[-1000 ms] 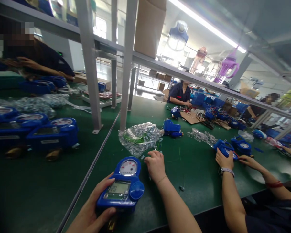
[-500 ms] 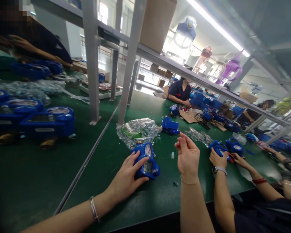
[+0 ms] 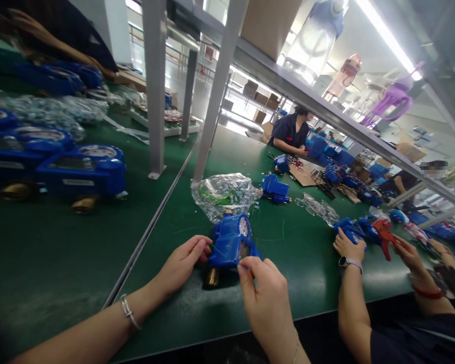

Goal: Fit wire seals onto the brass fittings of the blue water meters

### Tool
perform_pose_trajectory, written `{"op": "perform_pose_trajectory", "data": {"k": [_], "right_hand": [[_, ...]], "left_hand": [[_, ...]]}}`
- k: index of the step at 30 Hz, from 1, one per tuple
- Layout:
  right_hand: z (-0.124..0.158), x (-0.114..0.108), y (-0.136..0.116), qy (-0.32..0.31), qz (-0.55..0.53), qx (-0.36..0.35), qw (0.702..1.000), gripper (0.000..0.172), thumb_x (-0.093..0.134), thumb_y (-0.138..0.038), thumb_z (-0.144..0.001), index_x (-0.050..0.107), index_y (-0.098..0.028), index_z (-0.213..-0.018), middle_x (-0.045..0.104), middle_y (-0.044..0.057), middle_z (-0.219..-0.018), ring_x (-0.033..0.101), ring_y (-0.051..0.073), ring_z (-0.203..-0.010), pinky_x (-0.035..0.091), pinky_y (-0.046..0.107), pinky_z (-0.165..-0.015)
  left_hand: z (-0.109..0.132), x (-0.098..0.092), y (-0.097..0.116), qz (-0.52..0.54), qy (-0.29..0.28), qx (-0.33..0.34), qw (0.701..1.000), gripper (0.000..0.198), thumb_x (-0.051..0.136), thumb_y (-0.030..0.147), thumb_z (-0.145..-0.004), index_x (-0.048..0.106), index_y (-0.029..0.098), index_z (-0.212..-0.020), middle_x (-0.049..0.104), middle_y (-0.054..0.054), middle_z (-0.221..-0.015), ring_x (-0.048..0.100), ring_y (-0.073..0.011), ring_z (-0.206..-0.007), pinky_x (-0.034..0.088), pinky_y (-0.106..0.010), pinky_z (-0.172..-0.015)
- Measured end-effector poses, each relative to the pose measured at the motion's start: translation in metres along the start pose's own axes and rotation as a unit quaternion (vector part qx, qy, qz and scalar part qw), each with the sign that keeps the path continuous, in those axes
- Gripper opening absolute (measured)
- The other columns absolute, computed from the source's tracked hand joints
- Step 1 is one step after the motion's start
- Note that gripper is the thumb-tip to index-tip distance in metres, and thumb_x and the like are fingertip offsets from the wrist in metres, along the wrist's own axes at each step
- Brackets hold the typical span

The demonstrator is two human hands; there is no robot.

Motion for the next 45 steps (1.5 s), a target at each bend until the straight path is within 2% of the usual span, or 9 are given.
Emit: {"op": "perform_pose_trajectory", "data": {"k": [2,5,11,18,25,30,45], "right_hand": [[0.0,0.003,-0.012,0.002,0.075,-0.044,0.996,0.016,0.046,-0.028,-0.092,0.061,-0.023,-0.093,0.06,0.001,-0.082,0.052,0.015,-0.075,0.039,0.028,-0.068],[-0.001,0.007,-0.018,0.009,0.159,-0.067,0.985,0.016,0.045,-0.023,-0.092,0.061,-0.021,-0.094,0.057,0.003,-0.081,0.05,0.017,-0.075,0.038,0.031,-0.071],[-0.009,0.01,-0.021,-0.04,0.232,-0.071,0.969,0.014,0.049,-0.014,-0.09,0.062,-0.021,-0.091,0.053,0.002,-0.078,0.046,0.017,-0.075,0.036,0.031,-0.071],[-0.019,0.015,-0.037,-0.094,0.333,-0.106,0.932,0.02,0.056,-0.005,-0.083,0.061,-0.02,-0.094,0.051,0.002,-0.081,0.043,0.019,-0.077,0.036,0.033,-0.074],[-0.029,0.025,-0.054,-0.133,0.39,-0.129,0.902,0.023,0.057,-0.002,-0.079,0.06,-0.021,-0.094,0.052,0.003,-0.084,0.042,0.021,-0.079,0.034,0.035,-0.072],[-0.032,0.032,-0.061,-0.15,0.416,-0.141,0.886,0.02,0.063,-0.006,-0.077,0.061,-0.021,-0.091,0.051,0.003,-0.083,0.041,0.022,-0.078,0.032,0.035,-0.07],[-0.032,0.035,-0.063,-0.158,0.435,-0.141,0.875,0.017,0.063,-0.009,-0.078,0.06,-0.021,-0.09,0.052,0.003,-0.084,0.041,0.022,-0.078,0.031,0.035,-0.069]], "left_hand": [[-0.001,0.003,-0.005,0.0,-0.014,-0.013,1.0,0.037,0.035,0.047,-0.091,0.057,0.018,-0.095,0.06,-0.003,-0.083,0.058,-0.0178,-0.073,0.047,-0.03,-0.068],[0.0,0.008,-0.008,0.005,-0.039,-0.025,0.999,0.036,0.036,0.047,-0.091,0.058,0.019,-0.091,0.061,-0.002,-0.081,0.057,-0.0184,-0.074,0.046,-0.029,-0.068],[0.003,0.012,-0.011,0.017,-0.064,-0.041,0.997,0.04,0.032,0.049,-0.091,0.058,0.019,-0.087,0.06,-0.002,-0.079,0.055,-0.0191,-0.075,0.044,-0.028,-0.066],[0.005,0.018,-0.016,0.027,-0.078,-0.059,0.995,0.041,0.031,0.05,-0.091,0.056,0.019,-0.084,0.059,-0.001,-0.078,0.055,-0.0176,-0.071,0.044,-0.027,-0.064],[0.005,0.018,-0.017,0.023,-0.078,-0.063,0.995,0.041,0.031,0.05,-0.091,0.056,0.019,-0.084,0.06,-0.001,-0.076,0.056,-0.0174,-0.069,0.043,-0.027,-0.063],[0.005,0.018,-0.016,0.021,-0.078,-0.063,0.995,0.041,0.03,0.05,-0.092,0.056,0.019,-0.084,0.059,0.0,-0.075,0.056,-0.0169,-0.069,0.043,-0.026,-0.063],[0.007,0.018,-0.014,0.008,-0.079,-0.057,0.995,0.04,0.03,0.05,-0.092,0.055,0.021,-0.083,0.06,0.002,-0.075,0.056,-0.0158,-0.069,0.041,-0.026,-0.063]]}}
Point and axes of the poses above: each hand's wrist, its own z-axis away from the middle knuckle, its own x-axis out of the palm, y = z × x, the point moved 10 cm from there along -z, towards the middle knuckle
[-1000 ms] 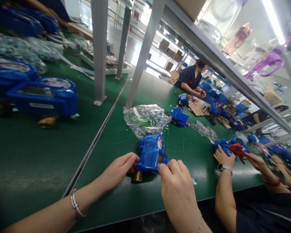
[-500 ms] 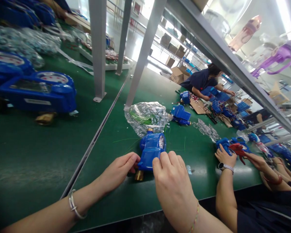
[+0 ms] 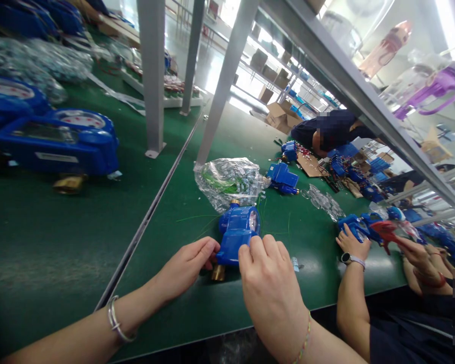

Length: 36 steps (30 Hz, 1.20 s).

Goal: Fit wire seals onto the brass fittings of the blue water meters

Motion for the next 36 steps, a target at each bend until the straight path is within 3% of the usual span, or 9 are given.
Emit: {"op": "perform_pose_trajectory", "data": {"k": [36], "right_hand": [[-0.0008,-0.0069,-0.0066,0.013,0.017,0.0,1.0,0.02,0.059,-0.006,-0.078,0.061,-0.019,-0.093,0.052,0.004,-0.083,0.042,0.023,-0.078,0.031,0.036,-0.068]], "left_hand": [[0.0007,-0.0007,-0.0004,-0.012,0.003,0.009,1.0,0.042,0.029,0.05,-0.092,0.057,0.02,-0.083,0.059,0.001,-0.073,0.054,-0.0163,-0.066,0.039,-0.025,-0.059]]}}
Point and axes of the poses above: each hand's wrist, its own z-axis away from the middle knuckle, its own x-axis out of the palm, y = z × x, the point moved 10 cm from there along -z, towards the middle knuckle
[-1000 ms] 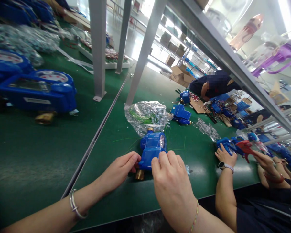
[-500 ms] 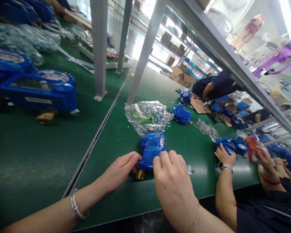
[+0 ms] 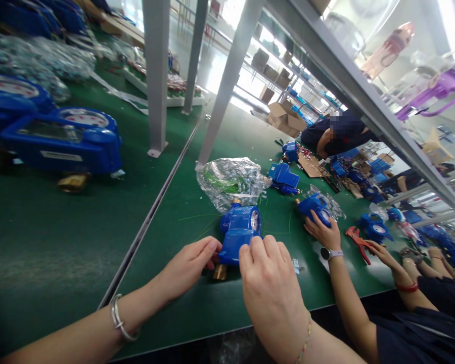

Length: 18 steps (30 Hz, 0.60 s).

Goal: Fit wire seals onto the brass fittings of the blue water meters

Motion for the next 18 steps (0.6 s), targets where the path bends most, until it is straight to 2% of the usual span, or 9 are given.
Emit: {"op": "perform_pose_trajectory", "data": {"k": [9,18], "right_hand": [[0.0006,0.0021,0.0021,0.0,0.005,0.003,1.0,0.02,0.058,-0.007,-0.079,0.061,-0.02,-0.095,0.052,0.004,-0.084,0.042,0.023,-0.078,0.032,0.036,-0.068],[-0.0007,0.0035,0.0016,-0.003,-0.02,0.001,1.0,0.016,0.059,-0.006,-0.078,0.058,-0.02,-0.086,0.051,0.004,-0.083,0.042,0.023,-0.078,0.032,0.036,-0.069]], "left_hand": [[0.0003,-0.0013,0.0035,0.0,0.003,0.0,1.0,0.042,0.03,0.049,-0.092,0.057,0.02,-0.082,0.06,0.0,-0.073,0.055,-0.0168,-0.066,0.04,-0.025,-0.059],[0.0006,0.0009,0.0032,-0.009,-0.001,0.003,1.0,0.043,0.028,0.05,-0.092,0.057,0.02,-0.083,0.06,0.0,-0.073,0.055,-0.0167,-0.066,0.041,-0.026,-0.06]]}}
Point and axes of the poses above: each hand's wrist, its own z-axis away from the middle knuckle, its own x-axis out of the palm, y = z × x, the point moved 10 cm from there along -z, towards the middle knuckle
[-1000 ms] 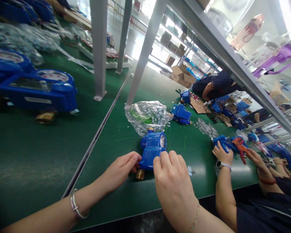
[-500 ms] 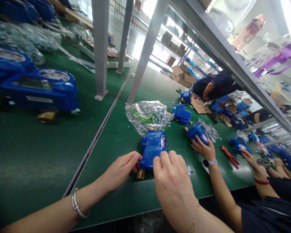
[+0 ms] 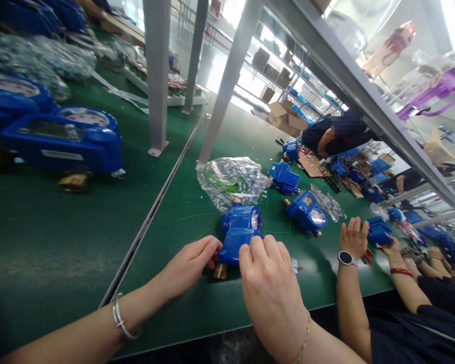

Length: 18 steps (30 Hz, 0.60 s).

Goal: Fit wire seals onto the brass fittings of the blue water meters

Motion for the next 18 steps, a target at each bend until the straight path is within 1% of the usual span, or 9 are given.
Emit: {"op": "perform_pose_trajectory", "data": {"k": [4,7,9,11,14,16,18], "right_hand": [[-0.002,0.012,-0.007,-0.002,-0.023,0.001,1.0,0.017,0.054,-0.003,-0.079,0.057,-0.02,-0.082,0.051,0.004,-0.082,0.042,0.022,-0.078,0.032,0.035,-0.069],[0.001,0.027,-0.016,0.006,-0.043,0.012,0.999,0.014,0.053,-0.006,-0.082,0.057,-0.02,-0.082,0.051,0.004,-0.082,0.043,0.022,-0.078,0.032,0.035,-0.069],[0.005,0.037,-0.02,0.022,-0.048,0.031,0.998,0.014,0.053,-0.008,-0.083,0.058,-0.02,-0.087,0.051,0.004,-0.082,0.043,0.022,-0.078,0.032,0.035,-0.068],[0.009,0.042,-0.021,0.045,-0.046,0.053,0.996,0.018,0.052,-0.011,-0.084,0.059,-0.022,-0.095,0.052,0.003,-0.082,0.044,0.021,-0.077,0.033,0.034,-0.067],[0.015,0.049,-0.017,0.077,-0.043,0.069,0.994,0.026,0.05,-0.013,-0.087,0.058,-0.026,-0.108,0.053,0.003,-0.084,0.047,0.02,-0.076,0.034,0.033,-0.066],[0.018,0.053,-0.011,0.094,-0.047,0.075,0.992,0.031,0.049,-0.012,-0.087,0.057,-0.028,-0.112,0.054,0.002,-0.084,0.049,0.018,-0.073,0.035,0.031,-0.064],[0.023,0.057,0.003,0.111,-0.059,0.098,0.987,0.034,0.048,-0.009,-0.086,0.058,-0.027,-0.113,0.054,0.003,-0.085,0.05,0.016,-0.068,0.037,0.028,-0.061]], "left_hand": [[-0.003,-0.005,0.002,-0.016,0.004,0.005,1.0,0.039,0.028,0.044,-0.092,0.058,0.02,-0.087,0.062,-0.002,-0.083,0.056,-0.0187,-0.079,0.043,-0.027,-0.071],[-0.006,-0.009,0.005,-0.041,-0.014,0.004,0.999,0.03,0.035,0.036,-0.089,0.061,0.02,-0.092,0.064,-0.002,-0.094,0.057,-0.0194,-0.09,0.042,-0.027,-0.079],[-0.007,-0.008,0.007,-0.064,-0.044,0.002,0.997,0.025,0.042,0.032,-0.085,0.063,0.021,-0.091,0.066,-0.001,-0.093,0.059,-0.0193,-0.087,0.042,-0.026,-0.076],[-0.007,-0.007,0.009,-0.094,-0.068,-0.002,0.993,0.022,0.045,0.032,-0.083,0.065,0.022,-0.086,0.067,0.0,-0.084,0.06,-0.0192,-0.079,0.042,-0.026,-0.07],[-0.007,-0.013,0.009,-0.154,-0.072,-0.01,0.985,0.022,0.045,0.031,-0.083,0.066,0.023,-0.079,0.066,-0.001,-0.077,0.059,-0.02,-0.072,0.038,-0.027,-0.064],[-0.007,-0.019,0.007,-0.195,-0.075,-0.011,0.978,0.02,0.047,0.029,-0.081,0.065,0.023,-0.075,0.066,-0.002,-0.076,0.058,-0.0209,-0.072,0.036,-0.027,-0.063],[-0.007,-0.025,0.004,-0.231,-0.085,-0.016,0.969,0.018,0.049,0.027,-0.079,0.065,0.023,-0.071,0.065,-0.003,-0.075,0.057,-0.0218,-0.071,0.034,-0.028,-0.062]]}}
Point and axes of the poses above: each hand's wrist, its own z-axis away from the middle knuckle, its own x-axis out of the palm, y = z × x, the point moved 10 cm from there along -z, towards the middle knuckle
